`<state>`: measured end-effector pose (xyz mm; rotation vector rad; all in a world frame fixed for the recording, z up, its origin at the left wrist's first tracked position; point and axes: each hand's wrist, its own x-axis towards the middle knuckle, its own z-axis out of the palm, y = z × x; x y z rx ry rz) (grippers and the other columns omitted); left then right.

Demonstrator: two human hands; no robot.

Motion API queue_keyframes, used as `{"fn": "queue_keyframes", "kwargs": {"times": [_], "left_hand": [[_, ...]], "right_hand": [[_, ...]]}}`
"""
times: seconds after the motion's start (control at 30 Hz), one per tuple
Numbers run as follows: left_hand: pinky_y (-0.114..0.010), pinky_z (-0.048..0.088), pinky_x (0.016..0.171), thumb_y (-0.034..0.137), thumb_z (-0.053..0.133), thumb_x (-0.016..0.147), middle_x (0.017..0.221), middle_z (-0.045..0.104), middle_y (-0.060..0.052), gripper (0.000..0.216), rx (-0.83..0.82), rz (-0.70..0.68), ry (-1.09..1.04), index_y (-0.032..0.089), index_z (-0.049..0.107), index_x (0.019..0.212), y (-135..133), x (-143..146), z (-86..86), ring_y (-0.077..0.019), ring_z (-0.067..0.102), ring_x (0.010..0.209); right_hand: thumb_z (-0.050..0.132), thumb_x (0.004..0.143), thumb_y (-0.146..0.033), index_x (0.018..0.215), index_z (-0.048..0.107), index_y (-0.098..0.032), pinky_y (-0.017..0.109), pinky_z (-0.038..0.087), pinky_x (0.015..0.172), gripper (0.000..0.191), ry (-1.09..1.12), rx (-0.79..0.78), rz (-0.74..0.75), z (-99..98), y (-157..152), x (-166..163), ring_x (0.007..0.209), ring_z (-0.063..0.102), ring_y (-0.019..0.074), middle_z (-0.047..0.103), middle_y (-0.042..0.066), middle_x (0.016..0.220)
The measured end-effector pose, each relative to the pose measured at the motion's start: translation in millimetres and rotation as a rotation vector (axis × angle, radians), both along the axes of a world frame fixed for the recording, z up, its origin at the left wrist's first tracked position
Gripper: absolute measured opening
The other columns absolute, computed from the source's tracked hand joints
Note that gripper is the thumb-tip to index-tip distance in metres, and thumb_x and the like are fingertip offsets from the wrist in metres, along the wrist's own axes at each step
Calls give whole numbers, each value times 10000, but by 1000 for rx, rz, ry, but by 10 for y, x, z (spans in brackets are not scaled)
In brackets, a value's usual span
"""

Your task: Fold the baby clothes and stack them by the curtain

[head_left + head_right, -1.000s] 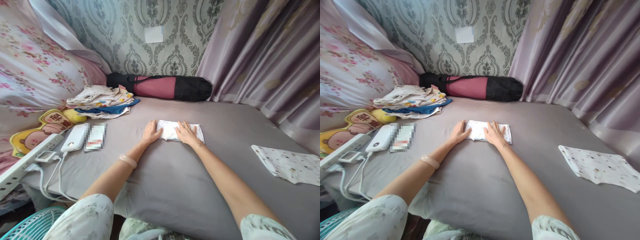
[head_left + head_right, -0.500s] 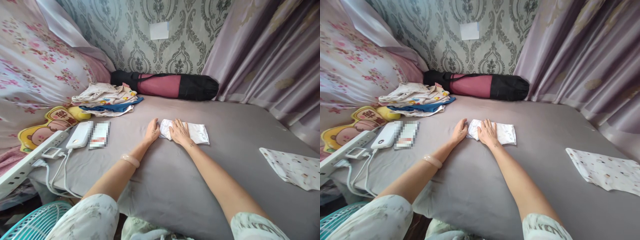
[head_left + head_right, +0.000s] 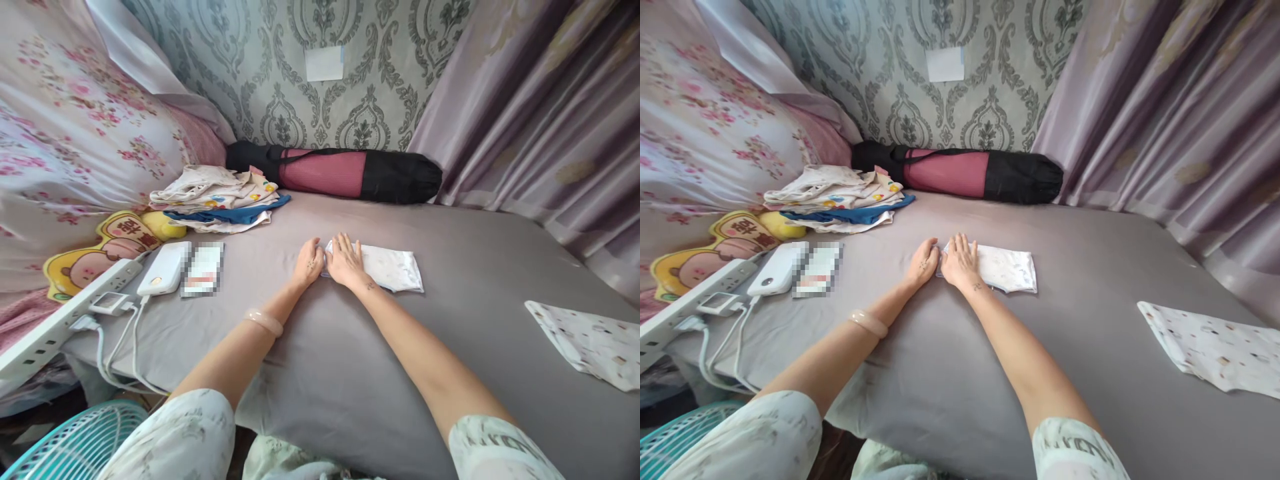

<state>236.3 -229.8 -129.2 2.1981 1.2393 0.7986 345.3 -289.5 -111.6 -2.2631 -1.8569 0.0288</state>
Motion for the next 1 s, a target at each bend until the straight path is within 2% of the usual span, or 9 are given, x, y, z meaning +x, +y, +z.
{"fn": "queue_keyframes", "kwargs": {"times": [0.17,0.3,0.4,0.5,0.67,0.73,0.87,1.0], "left_hand": [[-309,366,1086,288,290,971,1309,588,-106,380,-14,-12,-3,160,514,1250,-23,0,27,-170,507,1257],[-305,352,1094,310,291,976,1310,583,-120,398,4,-40,6,137,506,1262,-23,7,10,-175,501,1261],[-304,349,1096,312,287,979,1314,579,-130,409,20,-59,16,119,499,1270,-13,10,-10,-176,496,1265],[-302,353,1093,305,274,984,1318,578,-127,410,27,-71,42,121,496,1276,11,0,-12,-173,498,1265],[-327,348,1101,321,267,992,1370,539,-138,440,66,-77,163,117,457,1332,13,47,76,-190,470,1299],[-387,307,1132,345,304,984,1422,493,-130,455,156,-127,233,128,438,1361,-49,143,131,-216,401,1355],[-514,184,1169,363,284,989,1491,421,-88,471,348,-328,384,171,429,1394,-252,431,174,-255,237,1441],[-539,200,1154,341,228,1000,1497,410,-105,503,387,-413,501,147,382,1438,-375,615,92,-275,281,1423]], "right_hand": [[227,956,-287,1495,264,-18,448,89,1173,604,-23,-91,31,-71,51,-114,1462,141,258,211,164,1578],[250,941,-263,1503,254,-32,450,88,1175,608,-27,-104,34,-94,55,-101,1464,134,262,197,158,1583],[249,946,-271,1504,255,-45,445,72,1179,602,-1,-117,32,-71,61,-104,1468,117,255,184,148,1588],[196,971,-301,1507,257,-71,435,112,1179,586,82,-91,44,3,34,-64,1467,131,235,183,135,1591],[200,973,-305,1512,262,-147,561,137,1152,565,118,20,-27,151,-217,296,1463,145,264,179,113,1595],[217,972,-320,1501,301,-186,614,136,1131,552,76,14,-66,165,-367,496,1460,147,295,196,105,1592],[210,978,-331,1477,361,-211,640,148,1118,535,-15,-4,-60,95,-597,755,1452,175,309,220,95,1586],[199,978,-324,1479,358,-206,632,180,1115,538,-27,-46,-38,-32,-662,793,1441,217,296,261,79,1574]]}}
